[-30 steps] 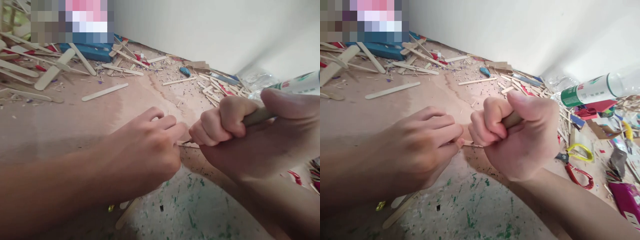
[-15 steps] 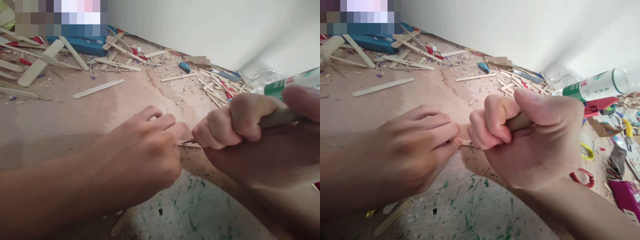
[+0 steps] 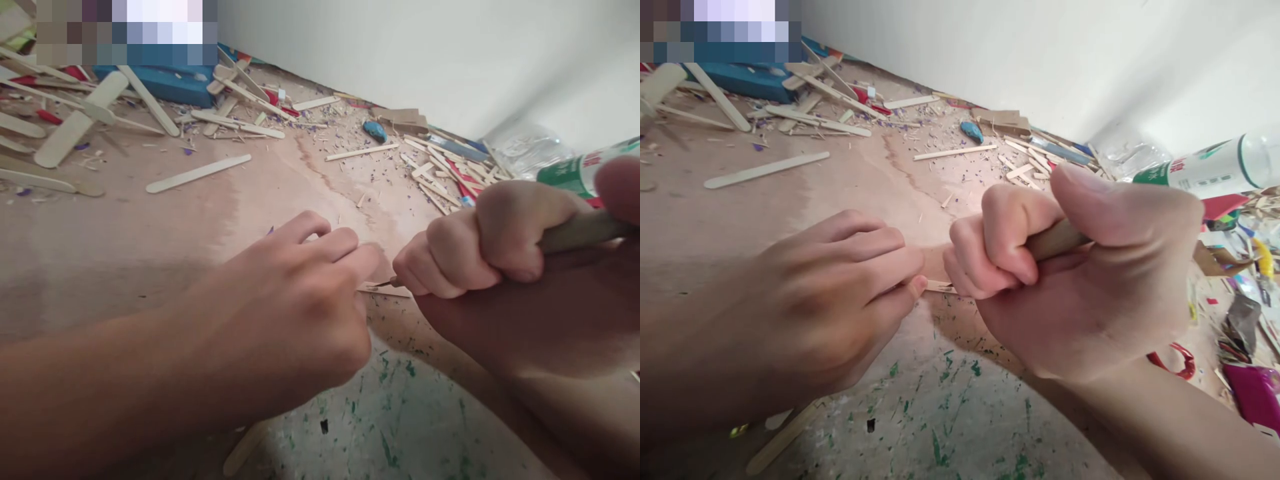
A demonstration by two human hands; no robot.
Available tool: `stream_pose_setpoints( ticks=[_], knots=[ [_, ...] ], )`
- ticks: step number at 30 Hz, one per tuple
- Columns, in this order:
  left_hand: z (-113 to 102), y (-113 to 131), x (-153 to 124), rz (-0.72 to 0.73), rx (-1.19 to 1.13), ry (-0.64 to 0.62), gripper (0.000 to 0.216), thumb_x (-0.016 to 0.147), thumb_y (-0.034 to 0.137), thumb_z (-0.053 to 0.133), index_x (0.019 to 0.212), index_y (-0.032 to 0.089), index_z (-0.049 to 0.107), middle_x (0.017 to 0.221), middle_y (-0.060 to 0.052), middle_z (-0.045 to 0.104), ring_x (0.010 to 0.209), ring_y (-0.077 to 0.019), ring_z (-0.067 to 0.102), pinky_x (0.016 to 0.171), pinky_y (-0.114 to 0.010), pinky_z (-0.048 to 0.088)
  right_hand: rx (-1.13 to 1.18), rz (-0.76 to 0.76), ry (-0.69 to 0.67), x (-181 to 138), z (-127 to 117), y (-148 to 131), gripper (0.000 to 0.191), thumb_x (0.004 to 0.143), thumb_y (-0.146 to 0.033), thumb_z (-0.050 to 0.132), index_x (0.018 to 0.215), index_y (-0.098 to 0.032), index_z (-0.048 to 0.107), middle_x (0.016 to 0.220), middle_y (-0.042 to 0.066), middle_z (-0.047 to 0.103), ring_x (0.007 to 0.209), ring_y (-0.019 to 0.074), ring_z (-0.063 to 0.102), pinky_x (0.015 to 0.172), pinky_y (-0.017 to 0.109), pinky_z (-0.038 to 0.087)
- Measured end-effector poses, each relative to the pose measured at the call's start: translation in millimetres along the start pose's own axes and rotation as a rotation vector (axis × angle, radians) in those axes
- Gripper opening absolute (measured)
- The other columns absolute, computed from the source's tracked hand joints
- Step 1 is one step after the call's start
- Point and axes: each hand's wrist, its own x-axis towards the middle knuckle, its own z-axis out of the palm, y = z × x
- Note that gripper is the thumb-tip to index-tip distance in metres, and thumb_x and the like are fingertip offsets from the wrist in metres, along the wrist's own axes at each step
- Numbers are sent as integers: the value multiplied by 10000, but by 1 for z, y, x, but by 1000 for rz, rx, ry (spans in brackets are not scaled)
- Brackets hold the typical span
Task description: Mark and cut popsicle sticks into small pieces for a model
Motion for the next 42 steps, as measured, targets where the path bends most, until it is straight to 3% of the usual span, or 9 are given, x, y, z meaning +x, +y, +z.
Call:
stream_pose_setpoints(
  ticks=[6, 9, 12, 14, 19, 24, 27, 32, 42],
  knots=[
    [1, 0, 0, -2, 1, 11, 284, 922, 123, 586, 657, 181, 668, 753, -51, 558, 767, -212, 533, 767, -412, 501, 17, -24, 30, -1, -5, 7, 785, 858, -499, 650, 512, -181, 21, 462, -11, 122, 445, 119, 165, 448, 349, 237],
    [1, 1, 0, -4, 7, -5, 291, 925, 134, 581, 649, 184, 657, 748, -47, 554, 765, -210, 531, 744, -401, 487, 68, -175, 91, -1, 0, 13, 793, 824, -514, 696, 607, -214, -6, 485, -26, 125, 458, 118, 122, 426, 358, 214],
    [0, 1, 1, 3, 9, -23, 301, 927, 140, 579, 636, 187, 635, 740, -44, 548, 749, -206, 517, 715, -388, 464, 78, -266, 152, -2, 8, 17, 807, 827, -489, 716, 578, -215, 0, 465, -34, 87, 430, 107, 109, 404, 346, 174],
    [0, 1, 1, 7, 10, -30, 306, 927, 137, 581, 628, 187, 618, 731, -42, 540, 741, -204, 506, 700, -380, 447, 48, -259, 160, -2, 13, 20, 827, 843, -473, 714, 520, -204, 2, 441, -34, 58, 404, 95, 112, 393, 334, 161],
    [0, 1, 0, 11, -7, -36, 337, 931, 111, 571, 604, 191, 569, 707, -40, 524, 737, -210, 492, 692, -377, 420, 8, -265, 25, -4, 24, 23, 786, 848, -493, 733, 412, -191, 154, 416, -23, 139, 385, 111, 223, 423, 336, 204],
    [0, 1, -1, -19, -39, -45, 310, 936, 121, 587, 634, 190, 595, 742, -44, 550, 747, -213, 497, 698, -379, 419, -67, -160, 88, 0, 34, 12, 821, 883, -441, 710, 372, -157, 133, 375, -28, 54, 359, 84, 130, 419, 319, 138],
    [-1, 1, 0, -13, -22, -64, 273, 931, 122, 606, 664, 180, 621, 756, -44, 556, 754, -209, 502, 707, -377, 429, 66, -236, 90, 3, 27, 12, 742, 908, -354, 646, 440, -168, 101, 444, -46, 14, 386, 76, 100, 393, 287, 133],
    [-2, 2, 1, -1, -15, -87, 268, 927, 124, 613, 664, 172, 619, 794, -54, 572, 767, -208, 519, 719, -387, 454, 178, -243, -34, 7, 3, 18, 576, 918, -223, 578, 474, -219, 209, 469, -64, 75, 430, 94, 132, 401, 285, 193],
    [-1, 1, 1, -7, -33, -43, 293, 912, 98, 609, 630, 179, 608, 763, -54, 581, 812, -223, 561, 752, -403, 482, 361, -197, -64, 10, -9, 22, 601, 884, -201, 639, 539, -224, 147, 452, -74, 100, 423, 86, 96, 420, 297, 140]
  ],
)
